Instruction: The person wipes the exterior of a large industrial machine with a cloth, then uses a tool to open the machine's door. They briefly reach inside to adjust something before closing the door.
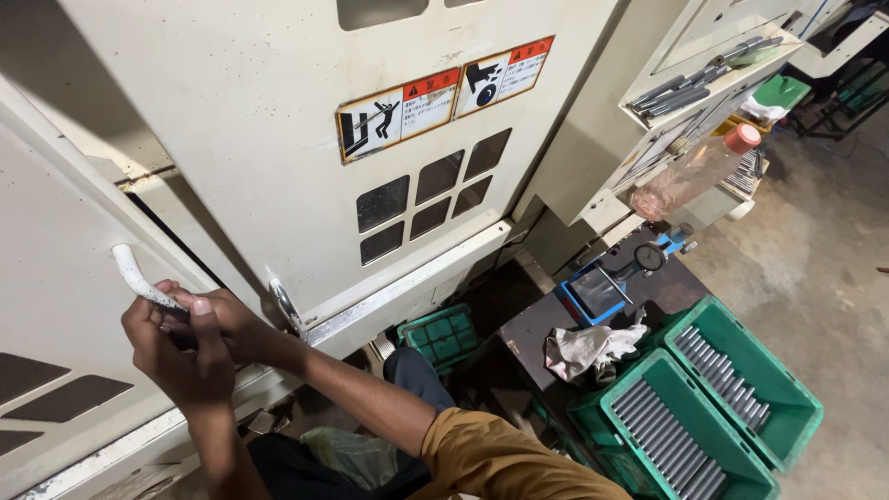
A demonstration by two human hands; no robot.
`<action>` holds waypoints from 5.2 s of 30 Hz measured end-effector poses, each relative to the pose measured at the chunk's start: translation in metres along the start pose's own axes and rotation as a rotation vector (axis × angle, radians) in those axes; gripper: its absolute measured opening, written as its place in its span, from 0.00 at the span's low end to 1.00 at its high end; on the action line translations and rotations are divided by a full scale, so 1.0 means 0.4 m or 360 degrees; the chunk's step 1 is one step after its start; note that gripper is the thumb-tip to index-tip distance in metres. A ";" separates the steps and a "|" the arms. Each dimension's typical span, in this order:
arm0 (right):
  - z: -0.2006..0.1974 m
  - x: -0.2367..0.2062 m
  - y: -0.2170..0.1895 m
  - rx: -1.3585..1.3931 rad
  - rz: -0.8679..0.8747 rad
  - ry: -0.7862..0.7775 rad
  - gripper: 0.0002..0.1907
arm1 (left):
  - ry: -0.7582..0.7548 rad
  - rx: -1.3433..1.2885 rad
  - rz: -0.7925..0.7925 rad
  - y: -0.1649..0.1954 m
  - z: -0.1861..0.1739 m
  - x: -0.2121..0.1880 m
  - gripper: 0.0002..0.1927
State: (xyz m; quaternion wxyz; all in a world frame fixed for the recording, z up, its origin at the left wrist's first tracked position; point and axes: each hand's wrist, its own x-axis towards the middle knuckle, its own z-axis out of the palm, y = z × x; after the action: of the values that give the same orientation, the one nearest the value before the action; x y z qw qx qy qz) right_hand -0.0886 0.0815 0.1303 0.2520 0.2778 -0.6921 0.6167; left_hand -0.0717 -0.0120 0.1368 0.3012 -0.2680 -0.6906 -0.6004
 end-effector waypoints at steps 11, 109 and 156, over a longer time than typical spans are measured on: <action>0.007 0.004 0.003 0.0097 0.0061 -0.0008 0.20 | -0.0019 0.0019 -0.0015 0.001 -0.004 -0.001 0.19; 0.007 -0.004 0.014 0.0072 0.0071 -0.0011 0.17 | -0.0005 0.0083 -0.0042 0.004 -0.002 -0.007 0.21; 0.010 -0.061 0.178 -0.0084 -0.0223 0.0021 0.11 | 0.0027 0.0172 0.0093 -0.034 0.006 0.011 0.20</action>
State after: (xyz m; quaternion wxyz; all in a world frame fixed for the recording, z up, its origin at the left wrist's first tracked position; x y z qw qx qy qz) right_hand -0.1206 0.0854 0.0623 0.3064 0.3147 -0.6853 0.5809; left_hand -0.0849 -0.0113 0.1305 0.3384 -0.2663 -0.7114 -0.5554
